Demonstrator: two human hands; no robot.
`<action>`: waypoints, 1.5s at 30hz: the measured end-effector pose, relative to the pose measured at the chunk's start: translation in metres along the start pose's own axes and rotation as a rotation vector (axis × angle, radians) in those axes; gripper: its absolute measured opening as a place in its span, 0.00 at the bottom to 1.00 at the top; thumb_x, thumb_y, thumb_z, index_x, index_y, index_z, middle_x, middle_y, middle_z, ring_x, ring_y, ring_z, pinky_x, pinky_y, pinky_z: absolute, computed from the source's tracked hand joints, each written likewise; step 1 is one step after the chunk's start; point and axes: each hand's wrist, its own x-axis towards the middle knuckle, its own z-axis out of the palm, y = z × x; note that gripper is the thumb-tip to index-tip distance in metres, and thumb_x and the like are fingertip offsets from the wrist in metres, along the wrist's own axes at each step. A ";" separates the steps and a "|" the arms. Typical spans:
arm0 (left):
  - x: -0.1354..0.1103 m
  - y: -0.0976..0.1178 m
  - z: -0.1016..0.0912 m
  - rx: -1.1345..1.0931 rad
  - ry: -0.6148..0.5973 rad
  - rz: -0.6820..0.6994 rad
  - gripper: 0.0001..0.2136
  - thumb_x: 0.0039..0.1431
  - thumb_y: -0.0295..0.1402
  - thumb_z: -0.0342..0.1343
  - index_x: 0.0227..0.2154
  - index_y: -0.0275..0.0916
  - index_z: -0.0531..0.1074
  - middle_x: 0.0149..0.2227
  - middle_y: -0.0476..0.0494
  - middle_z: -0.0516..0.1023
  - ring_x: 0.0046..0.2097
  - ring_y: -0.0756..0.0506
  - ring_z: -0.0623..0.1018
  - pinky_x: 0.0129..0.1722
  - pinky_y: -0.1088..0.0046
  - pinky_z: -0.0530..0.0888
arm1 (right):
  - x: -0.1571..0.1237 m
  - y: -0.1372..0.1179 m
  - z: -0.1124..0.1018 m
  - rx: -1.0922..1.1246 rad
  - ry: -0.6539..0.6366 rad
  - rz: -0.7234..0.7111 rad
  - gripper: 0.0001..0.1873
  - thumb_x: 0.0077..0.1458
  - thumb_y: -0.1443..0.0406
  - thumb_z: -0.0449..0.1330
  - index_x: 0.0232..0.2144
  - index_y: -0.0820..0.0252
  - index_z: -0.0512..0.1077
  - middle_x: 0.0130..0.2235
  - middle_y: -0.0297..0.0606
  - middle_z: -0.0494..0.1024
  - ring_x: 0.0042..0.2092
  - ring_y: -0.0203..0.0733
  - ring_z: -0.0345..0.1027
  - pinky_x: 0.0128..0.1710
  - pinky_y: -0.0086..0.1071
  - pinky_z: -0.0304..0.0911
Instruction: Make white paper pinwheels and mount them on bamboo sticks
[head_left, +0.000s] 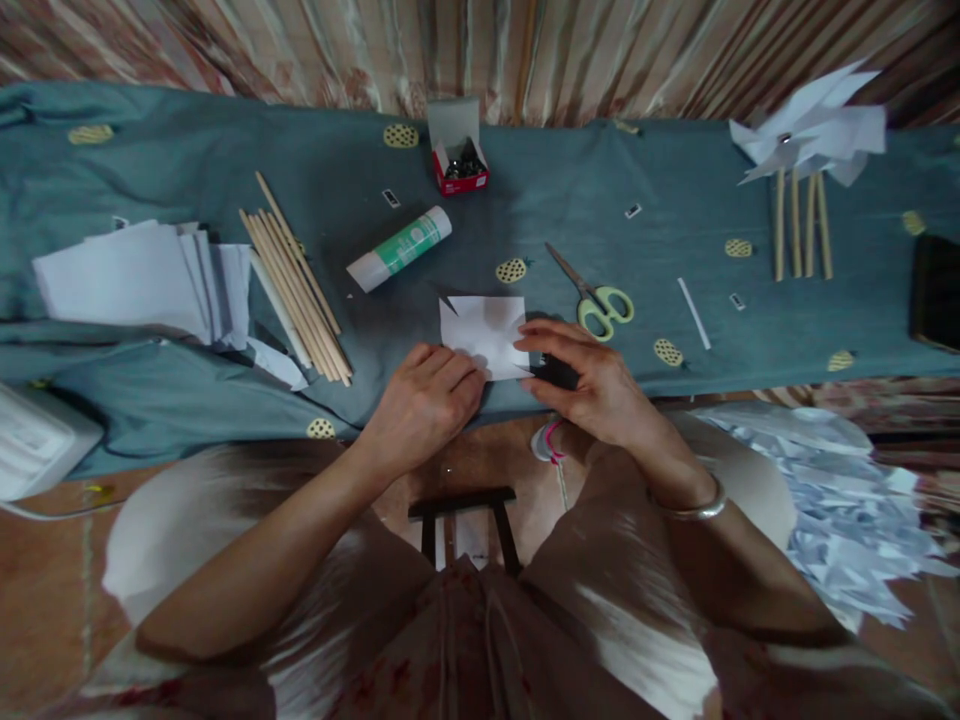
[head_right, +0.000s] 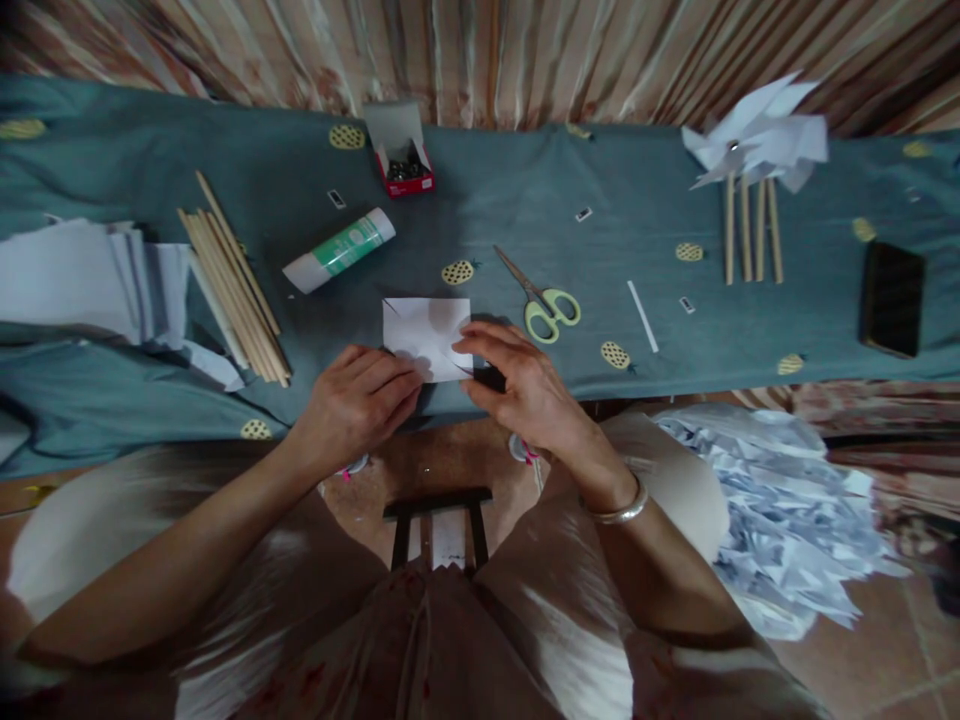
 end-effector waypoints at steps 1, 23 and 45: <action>-0.001 0.000 -0.001 -0.003 0.009 0.013 0.09 0.68 0.27 0.51 0.35 0.34 0.75 0.34 0.43 0.80 0.36 0.45 0.75 0.37 0.66 0.68 | -0.001 0.001 0.000 0.031 -0.010 -0.003 0.15 0.54 0.69 0.65 0.46 0.54 0.77 0.55 0.41 0.78 0.58 0.48 0.71 0.60 0.47 0.65; -0.012 0.006 0.004 -0.149 0.014 0.040 0.10 0.68 0.26 0.53 0.49 0.33 0.72 0.42 0.41 0.81 0.43 0.44 0.77 0.42 0.66 0.75 | 0.012 -0.003 0.025 0.132 0.083 -0.001 0.03 0.57 0.68 0.64 0.33 0.55 0.78 0.40 0.38 0.81 0.46 0.45 0.75 0.52 0.44 0.69; -0.008 0.008 0.008 -0.225 -0.003 -0.017 0.07 0.68 0.26 0.51 0.41 0.33 0.75 0.39 0.40 0.79 0.41 0.45 0.77 0.40 0.67 0.79 | 0.010 -0.005 0.028 0.076 0.137 0.043 0.06 0.56 0.70 0.62 0.30 0.55 0.76 0.44 0.39 0.80 0.48 0.45 0.74 0.53 0.46 0.68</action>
